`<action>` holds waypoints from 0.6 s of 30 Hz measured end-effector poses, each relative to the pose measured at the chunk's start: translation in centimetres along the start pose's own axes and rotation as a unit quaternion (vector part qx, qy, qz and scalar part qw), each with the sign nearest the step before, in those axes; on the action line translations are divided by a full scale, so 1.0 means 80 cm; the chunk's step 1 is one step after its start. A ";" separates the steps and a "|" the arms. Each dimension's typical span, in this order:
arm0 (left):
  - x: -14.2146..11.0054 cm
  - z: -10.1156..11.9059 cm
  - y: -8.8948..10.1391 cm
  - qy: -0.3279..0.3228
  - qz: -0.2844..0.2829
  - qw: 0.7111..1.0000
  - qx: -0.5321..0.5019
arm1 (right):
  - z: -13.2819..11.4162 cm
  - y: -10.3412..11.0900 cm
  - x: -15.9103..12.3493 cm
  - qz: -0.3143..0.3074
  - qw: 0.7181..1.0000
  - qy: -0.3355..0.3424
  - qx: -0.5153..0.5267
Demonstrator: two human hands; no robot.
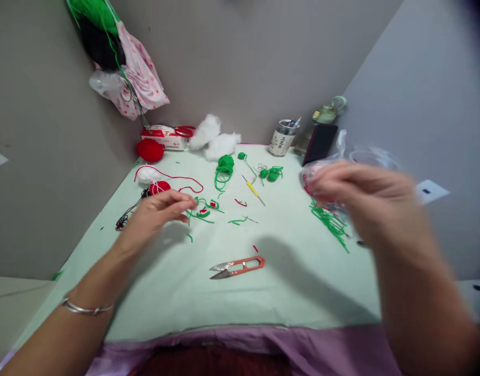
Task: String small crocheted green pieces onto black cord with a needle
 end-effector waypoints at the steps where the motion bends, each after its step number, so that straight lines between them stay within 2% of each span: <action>1: -0.007 -0.004 -0.023 0.028 -0.036 0.998 -0.031 | 0.009 -0.032 -0.008 -0.016 1.000 -0.011 0.001; 4: -0.026 -0.017 -0.072 0.080 -0.108 0.988 -0.080 | 0.028 -0.118 -0.031 -0.068 0.996 -0.045 0.027; 6: -0.034 -0.025 -0.087 0.095 -0.133 0.983 -0.081 | 0.037 -0.148 -0.038 -0.076 0.993 -0.072 0.049; 8: -0.037 -0.029 -0.091 0.101 -0.137 0.982 -0.079 | 0.046 -0.157 -0.040 -0.071 0.992 -0.092 0.052; 13: -0.037 -0.033 -0.089 0.110 -0.129 0.983 -0.076 | 0.066 -0.152 -0.039 -0.050 0.989 -0.125 0.055; 18: -0.039 -0.035 -0.091 0.109 -0.149 0.980 -0.070 | 0.073 -0.160 -0.043 -0.043 0.985 -0.146 0.083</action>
Point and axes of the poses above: each hand's wrist, its own x-axis towards the middle knuckle, its own y-axis out of the back of the hand, z = x × y, the point moved 6 cm from there along x, towards the middle knuckle, and after that the axes turned 13 degrees about z, right-handed, at the moved point
